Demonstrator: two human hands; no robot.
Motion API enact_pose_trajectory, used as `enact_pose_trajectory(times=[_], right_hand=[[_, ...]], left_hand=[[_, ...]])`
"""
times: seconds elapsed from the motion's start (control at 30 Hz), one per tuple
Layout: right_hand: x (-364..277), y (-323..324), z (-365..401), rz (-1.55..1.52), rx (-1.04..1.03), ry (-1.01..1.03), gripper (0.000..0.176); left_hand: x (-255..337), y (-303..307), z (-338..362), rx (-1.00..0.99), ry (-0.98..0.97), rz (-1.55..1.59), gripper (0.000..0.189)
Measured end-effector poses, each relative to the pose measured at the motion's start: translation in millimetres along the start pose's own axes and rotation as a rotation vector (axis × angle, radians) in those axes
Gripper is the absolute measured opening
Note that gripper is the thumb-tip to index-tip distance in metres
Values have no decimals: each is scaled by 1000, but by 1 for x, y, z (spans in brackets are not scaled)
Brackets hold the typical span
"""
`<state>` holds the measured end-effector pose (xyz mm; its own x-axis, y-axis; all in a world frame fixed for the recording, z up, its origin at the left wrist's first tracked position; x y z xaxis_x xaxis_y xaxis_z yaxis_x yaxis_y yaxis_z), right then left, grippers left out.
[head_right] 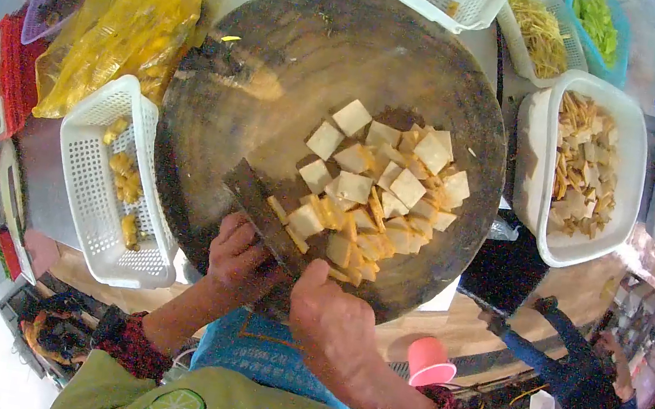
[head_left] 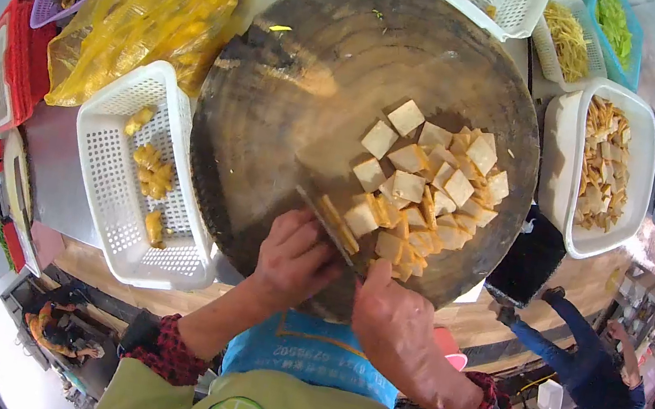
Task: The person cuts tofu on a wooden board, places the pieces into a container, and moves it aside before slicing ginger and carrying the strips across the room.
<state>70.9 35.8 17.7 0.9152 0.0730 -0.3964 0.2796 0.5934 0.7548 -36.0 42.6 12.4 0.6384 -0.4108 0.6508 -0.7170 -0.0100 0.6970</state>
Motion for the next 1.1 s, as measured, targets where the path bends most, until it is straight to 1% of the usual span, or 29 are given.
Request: enact_pose_trajectory(times=[0.1, 0.17, 0.2, 0.23, 0.27, 0.3, 0.33, 0.4, 0.43, 0.5, 0.6, 0.73, 0.8, 0.83, 0.9, 0.93, 1.0, 1.03, 1.1], right_hand=[[8, 11, 0, -27, 62, -31, 20], [25, 14, -2, -59, 3, -141, 18], [31, 16, -2, -63, 0, -139, 18], [41, 23, -2, -77, 47, -170, 18], [49, 30, -1, -88, 99, -203, 19], [49, 32, -1, -149, 64, -206, 20], [52, 31, 0, -149, 65, -207, 20], [46, 27, 2, -161, 59, -115, 20], [43, 30, 4, -164, 56, -115, 20], [37, 32, 7, -253, 0, -135, 20], [42, 18, 11, -238, 3, -192, 18], [32, 13, 17, -210, -76, -196, 16], [23, 12, 18, -192, -53, -72, 15], [22, 13, 20, -189, -54, -72, 15], [20, 23, 25, -180, -4, -74, 13], [19, 25, 29, -181, -5, -73, 13], [9, 29, 40, -94, -18, 19, 12], [9, 27, 44, -93, -17, 18, 12], [6, 16, 50, -51, -84, 57, 11]], left_hand=[[1, -1, 1, 26, -17, -11, 27], [2, 1, 1, 30, -30, -10, 27], [3, 3, 2, 31, -32, -8, 27], [3, 4, 4, 27, -28, -12, 27], [6, 5, 5, 30, -65, -28, 33], [9, 5, 4, 34, -103, -42, 38], [11, 7, 3, 33, -104, -41, 38], [2, 12, 4, 5, 46, -22, 59], [0, 12, 8, 2, 49, -24, 59], [-13, 2, 17, -59, 120, -17, 74], [-15, -4, 23, -32, 150, 1, 77], [-13, -12, 25, 2, 149, 51, 78], [-11, -14, 21, -44, 178, 14, 75], [-8, -10, 17, -43, 179, 16, 75], [1, 2, 10, -52, 127, -49, 65], [-1, 1, 12, -53, 128, -49, 65], [12, 6, 18, 33, -51, -24, 47], [10, 6, 19, 34, -52, -22, 47], [8, -4, 18, -65, -52, -32, 43]])
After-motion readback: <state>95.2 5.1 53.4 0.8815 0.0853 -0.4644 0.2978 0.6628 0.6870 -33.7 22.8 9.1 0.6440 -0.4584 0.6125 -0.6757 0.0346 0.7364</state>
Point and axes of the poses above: each hand's wrist, its own z-axis away from the middle knuckle, its own y-axis out of the back of the hand, x = y × z, the point moved 10 cm from there along -z, towards the middle knuckle, and after that the axes turned 4 degrees about -y, right-handed, at the moved point
